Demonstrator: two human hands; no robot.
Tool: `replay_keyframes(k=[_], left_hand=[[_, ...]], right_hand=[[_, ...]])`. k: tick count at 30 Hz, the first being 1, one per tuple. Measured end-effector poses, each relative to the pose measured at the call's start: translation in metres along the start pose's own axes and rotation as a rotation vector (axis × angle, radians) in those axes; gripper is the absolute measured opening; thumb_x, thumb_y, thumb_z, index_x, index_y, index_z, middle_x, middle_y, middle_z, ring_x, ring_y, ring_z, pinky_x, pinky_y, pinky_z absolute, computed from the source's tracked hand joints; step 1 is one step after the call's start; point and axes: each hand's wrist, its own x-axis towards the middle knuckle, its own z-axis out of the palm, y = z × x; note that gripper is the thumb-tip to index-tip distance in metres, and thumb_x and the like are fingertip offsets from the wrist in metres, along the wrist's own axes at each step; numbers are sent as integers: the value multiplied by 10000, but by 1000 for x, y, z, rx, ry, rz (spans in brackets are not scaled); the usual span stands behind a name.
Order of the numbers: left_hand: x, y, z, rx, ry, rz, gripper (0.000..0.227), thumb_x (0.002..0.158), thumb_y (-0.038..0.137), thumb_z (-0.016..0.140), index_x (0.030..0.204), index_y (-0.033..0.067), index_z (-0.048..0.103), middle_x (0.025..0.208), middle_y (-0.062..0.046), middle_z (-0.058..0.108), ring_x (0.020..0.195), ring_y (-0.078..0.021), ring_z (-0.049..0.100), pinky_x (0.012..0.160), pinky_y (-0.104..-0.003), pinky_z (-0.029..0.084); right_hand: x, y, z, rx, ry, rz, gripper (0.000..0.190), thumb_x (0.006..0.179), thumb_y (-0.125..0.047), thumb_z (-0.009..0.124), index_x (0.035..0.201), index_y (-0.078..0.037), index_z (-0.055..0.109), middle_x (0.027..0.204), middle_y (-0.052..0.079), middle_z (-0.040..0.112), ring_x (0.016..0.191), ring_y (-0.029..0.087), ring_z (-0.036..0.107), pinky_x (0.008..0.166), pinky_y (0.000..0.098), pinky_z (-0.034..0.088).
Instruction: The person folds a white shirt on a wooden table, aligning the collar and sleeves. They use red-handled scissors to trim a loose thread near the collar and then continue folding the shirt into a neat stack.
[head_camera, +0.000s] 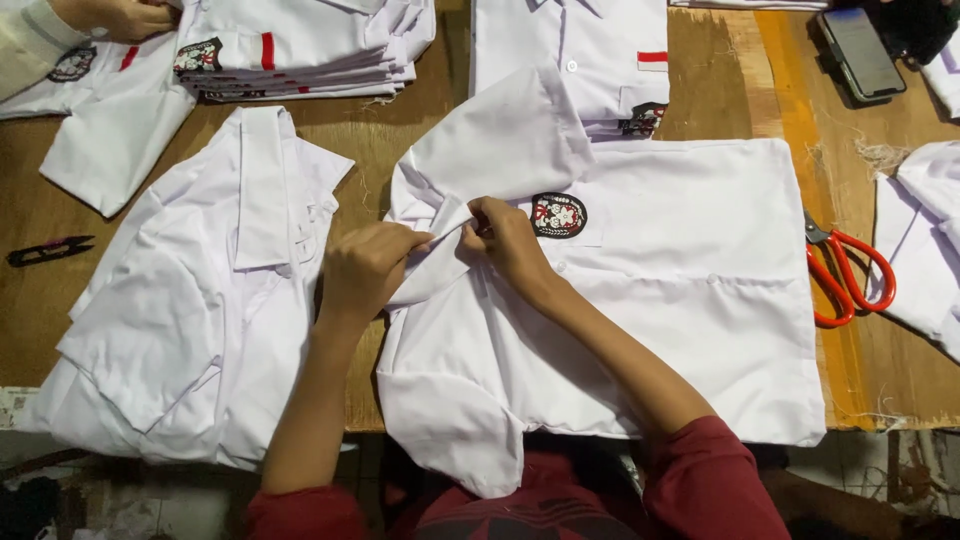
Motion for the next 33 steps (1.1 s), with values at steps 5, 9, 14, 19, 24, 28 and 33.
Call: replay_keyframes(k=[5,9,14,19,24,28,33], left_hand=[[0,-4,0,77,6,78,82,949,218,755,998,280,779,825,94,734,870,-101,714,761,-246,553],[-1,-7,1,117,-5,102,81,946,226,752,1000,285,766,847,100,729,902,-106,715,776,-259,557],[4,0,-3,41,-42,36,58,963,213,735,995,258,757,885,82,729,941,-142,706,823,-299,544],[24,7,-1,-142,-208,-10,395,904,303,725,1278,196,653,1201,-5,684,1189,-234,635,980,-403,483],[44,9,14,-232,-451,178,517,837,175,714,1331,64,608,1242,-162,694,1243,-345,623,1046,-497,450],[43,17,24,-293,-469,177,418,886,172,697,1277,43,623,1107,-177,716,1087,-375,689,925,-501,522],[34,27,38,-451,-386,-20,427,952,180,602,1363,65,586,1165,-132,678,1105,-341,677,979,-430,511]], right_hand=[[2,-12,-9,-30,-43,-51,128,882,-111,744,962,-26,690,769,161,691,744,316,726,609,345,616],[3,-21,-18,34,-88,-31,116,882,-91,731,969,-22,697,776,175,697,733,314,721,605,363,626],[2,-12,-16,129,-96,6,111,880,-114,735,922,-28,680,742,158,691,704,269,707,611,358,624],[-7,-18,-12,166,-82,7,125,888,-99,729,896,-6,645,740,187,670,697,283,691,605,364,616],[-18,-23,-12,233,-86,33,125,938,-140,720,893,-56,639,769,137,685,733,221,694,631,327,611],[-31,-35,-34,223,-73,-5,96,981,-114,684,954,-34,638,852,173,690,798,274,708,693,358,619],[-39,-33,-41,98,-15,-105,86,987,-80,688,959,-9,648,825,170,660,773,303,712,686,361,633]])
